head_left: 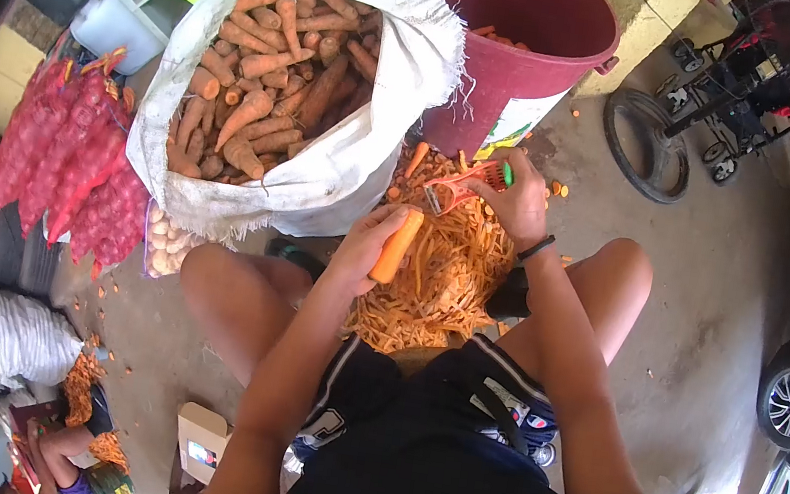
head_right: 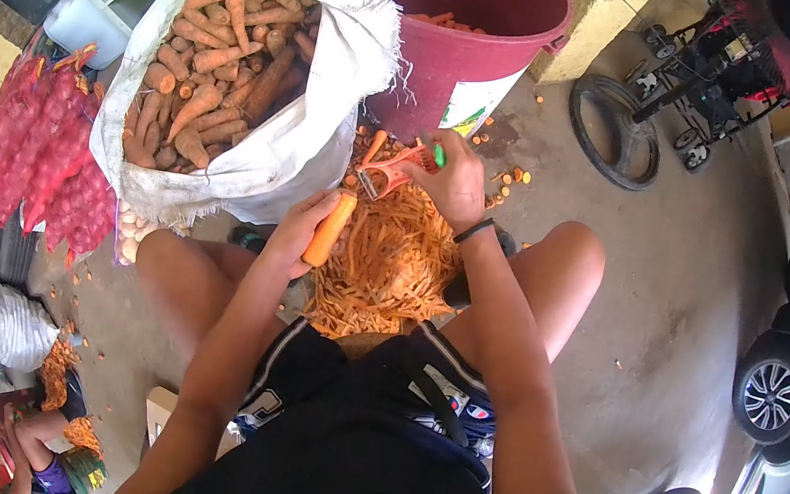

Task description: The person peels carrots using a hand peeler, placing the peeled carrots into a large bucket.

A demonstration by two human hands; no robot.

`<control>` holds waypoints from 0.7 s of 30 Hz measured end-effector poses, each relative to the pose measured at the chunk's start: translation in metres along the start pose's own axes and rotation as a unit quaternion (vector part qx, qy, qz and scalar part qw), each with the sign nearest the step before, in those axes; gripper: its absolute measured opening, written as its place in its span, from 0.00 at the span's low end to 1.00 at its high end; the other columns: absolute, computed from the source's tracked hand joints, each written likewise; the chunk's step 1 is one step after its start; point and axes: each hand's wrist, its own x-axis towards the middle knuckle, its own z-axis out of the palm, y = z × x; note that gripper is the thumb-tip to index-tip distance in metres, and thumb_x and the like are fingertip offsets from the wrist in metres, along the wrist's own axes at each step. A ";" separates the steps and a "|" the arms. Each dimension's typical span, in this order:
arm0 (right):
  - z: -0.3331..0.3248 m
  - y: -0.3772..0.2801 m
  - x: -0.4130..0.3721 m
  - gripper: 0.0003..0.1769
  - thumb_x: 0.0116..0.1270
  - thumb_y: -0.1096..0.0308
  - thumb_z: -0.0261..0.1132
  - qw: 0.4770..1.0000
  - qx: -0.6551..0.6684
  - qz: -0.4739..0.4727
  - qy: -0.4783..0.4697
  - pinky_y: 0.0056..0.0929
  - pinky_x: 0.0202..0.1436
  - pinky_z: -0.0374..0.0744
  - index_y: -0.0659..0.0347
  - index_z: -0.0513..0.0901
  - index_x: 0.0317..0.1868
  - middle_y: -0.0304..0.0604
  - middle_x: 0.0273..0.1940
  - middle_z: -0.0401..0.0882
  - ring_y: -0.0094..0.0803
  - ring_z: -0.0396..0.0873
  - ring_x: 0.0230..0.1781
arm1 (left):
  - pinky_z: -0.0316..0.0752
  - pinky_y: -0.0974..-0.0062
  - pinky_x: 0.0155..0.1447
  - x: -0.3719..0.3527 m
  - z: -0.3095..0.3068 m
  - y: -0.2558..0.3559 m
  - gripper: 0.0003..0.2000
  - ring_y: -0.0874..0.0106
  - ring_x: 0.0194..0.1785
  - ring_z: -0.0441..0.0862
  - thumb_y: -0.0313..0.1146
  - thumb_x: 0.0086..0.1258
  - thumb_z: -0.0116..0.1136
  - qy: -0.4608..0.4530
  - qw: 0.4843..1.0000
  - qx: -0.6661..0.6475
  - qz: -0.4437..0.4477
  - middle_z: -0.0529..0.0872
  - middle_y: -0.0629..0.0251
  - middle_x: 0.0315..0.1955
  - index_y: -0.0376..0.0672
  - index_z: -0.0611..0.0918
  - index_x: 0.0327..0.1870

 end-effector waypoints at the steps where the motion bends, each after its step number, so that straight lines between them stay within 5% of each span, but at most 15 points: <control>1: -0.001 -0.005 -0.002 0.29 0.49 0.60 0.85 1.000 0.013 0.004 -0.022 0.38 0.42 0.84 0.62 0.82 0.48 0.49 0.43 0.85 0.44 0.86 0.39 | 0.81 0.76 0.36 0.003 -0.001 0.000 0.15 0.77 0.37 0.82 0.41 0.82 0.53 0.001 1.000 -0.021 0.010 0.83 0.66 0.40 0.42 0.78 0.61; 3: 0.000 -0.022 -0.013 0.29 0.49 0.60 0.85 0.997 0.038 0.008 -0.070 0.38 0.43 0.84 0.62 0.82 0.48 0.49 0.42 0.85 0.44 0.86 0.40 | 0.81 0.76 0.35 0.007 0.000 -0.001 0.15 0.77 0.37 0.82 0.41 0.82 0.53 0.005 0.997 -0.067 0.031 0.83 0.67 0.39 0.43 0.79 0.60; 4: 0.009 -0.029 -0.023 0.30 0.48 0.60 0.86 0.989 0.112 -0.085 -0.051 0.37 0.43 0.83 0.61 0.82 0.48 0.47 0.42 0.84 0.43 0.85 0.40 | 0.81 0.77 0.35 0.006 0.007 0.002 0.15 0.77 0.37 0.82 0.41 0.82 0.53 0.025 0.996 -0.080 0.034 0.83 0.67 0.39 0.43 0.79 0.60; 7: 0.015 -0.045 -0.039 0.30 0.48 0.61 0.86 0.979 0.103 -0.080 -0.155 0.37 0.44 0.83 0.60 0.81 0.48 0.47 0.42 0.83 0.45 0.85 0.41 | 0.81 0.77 0.35 0.000 0.016 0.005 0.15 0.77 0.37 0.83 0.41 0.82 0.52 0.053 0.994 -0.089 0.037 0.83 0.68 0.38 0.43 0.80 0.59; 8: 0.014 -0.041 -0.036 0.30 0.48 0.60 0.86 0.984 0.100 -0.095 -0.108 0.37 0.44 0.83 0.61 0.81 0.47 0.47 0.42 0.83 0.45 0.85 0.41 | 0.81 0.77 0.36 -0.001 0.013 0.002 0.15 0.77 0.37 0.83 0.41 0.82 0.52 0.036 0.996 -0.075 0.034 0.83 0.68 0.38 0.42 0.80 0.59; 12: 0.002 -0.010 -0.009 0.30 0.49 0.59 0.85 0.999 -0.007 -0.037 0.011 0.37 0.44 0.83 0.62 0.81 0.49 0.46 0.44 0.84 0.43 0.85 0.41 | 0.81 0.76 0.37 -0.001 0.003 -0.004 0.15 0.77 0.38 0.83 0.40 0.83 0.52 -0.001 0.999 -0.024 0.024 0.83 0.68 0.39 0.42 0.79 0.60; 15: -0.002 -0.009 -0.011 0.30 0.50 0.59 0.85 0.991 0.073 0.092 -0.060 0.37 0.45 0.83 0.62 0.82 0.49 0.46 0.45 0.84 0.42 0.85 0.42 | 0.81 0.76 0.37 0.004 0.000 -0.005 0.15 0.77 0.38 0.83 0.40 0.83 0.52 0.001 0.998 -0.048 0.030 0.83 0.67 0.39 0.41 0.79 0.60; 19: 0.010 -0.044 -0.037 0.28 0.49 0.60 0.85 0.979 0.128 -0.070 -0.142 0.37 0.45 0.83 0.60 0.82 0.48 0.45 0.43 0.84 0.41 0.85 0.40 | 0.81 0.76 0.37 0.014 0.004 -0.009 0.14 0.76 0.40 0.83 0.40 0.83 0.52 0.054 0.993 -0.096 0.048 0.84 0.67 0.41 0.41 0.79 0.58; 21: 0.010 -0.042 -0.036 0.29 0.48 0.60 0.85 0.986 0.088 -0.076 -0.116 0.38 0.45 0.83 0.60 0.81 0.47 0.45 0.41 0.83 0.42 0.85 0.41 | 0.81 0.76 0.37 0.007 0.000 -0.010 0.14 0.76 0.39 0.84 0.40 0.83 0.52 0.020 0.997 -0.062 0.041 0.84 0.66 0.41 0.40 0.79 0.58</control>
